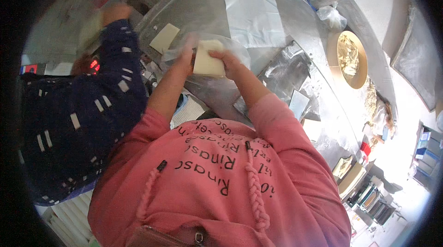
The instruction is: The person repeatedly picks up rectangular blocks of a pale food item, wraps each one in a thin sheet, and places the wrapped units into a clear plastic bag. The person also uses a blue-handled scraper to separate or trim the blocks on the table. A second person is visible in the background handling similar items.
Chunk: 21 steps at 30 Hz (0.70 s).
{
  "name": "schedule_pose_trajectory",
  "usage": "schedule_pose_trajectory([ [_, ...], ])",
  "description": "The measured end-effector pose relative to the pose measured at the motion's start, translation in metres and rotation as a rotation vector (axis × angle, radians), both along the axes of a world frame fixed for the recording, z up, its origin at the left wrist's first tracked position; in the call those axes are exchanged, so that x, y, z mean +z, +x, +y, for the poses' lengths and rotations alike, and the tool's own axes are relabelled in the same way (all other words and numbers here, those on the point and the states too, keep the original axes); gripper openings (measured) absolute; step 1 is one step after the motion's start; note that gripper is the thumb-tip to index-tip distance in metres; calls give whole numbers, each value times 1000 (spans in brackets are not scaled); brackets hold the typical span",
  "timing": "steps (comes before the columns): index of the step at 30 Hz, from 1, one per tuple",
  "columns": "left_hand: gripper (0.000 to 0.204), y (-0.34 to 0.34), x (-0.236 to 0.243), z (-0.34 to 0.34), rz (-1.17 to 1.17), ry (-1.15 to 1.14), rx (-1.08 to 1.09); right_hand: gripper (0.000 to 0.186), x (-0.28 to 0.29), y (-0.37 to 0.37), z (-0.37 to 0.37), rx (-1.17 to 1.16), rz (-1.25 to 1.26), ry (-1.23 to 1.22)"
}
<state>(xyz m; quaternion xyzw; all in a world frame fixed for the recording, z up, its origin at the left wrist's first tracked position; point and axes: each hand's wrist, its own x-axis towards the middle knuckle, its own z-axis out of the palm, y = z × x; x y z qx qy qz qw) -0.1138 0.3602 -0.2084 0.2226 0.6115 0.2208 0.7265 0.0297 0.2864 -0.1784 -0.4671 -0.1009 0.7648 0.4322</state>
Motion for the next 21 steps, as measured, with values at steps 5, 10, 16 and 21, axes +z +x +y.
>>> schedule_pose_trajectory([
  [5, 52, -10, 40, -32, 243, 599, -349, 51, -2, -3, -8, 161, -761, 96],
  [10, 19, -75, 113, -33, 35, 651, -398, 41, 44, 28, -74, 149, -1112, 357],
  [16, 43, -112, 10, 111, 1250, 926, -662, 39, 70, 67, -189, 90, -1118, 121],
  [21, 45, -143, -56, 166, 622, 459, -716, 35, 72, 68, -249, 55, -1189, -83],
])
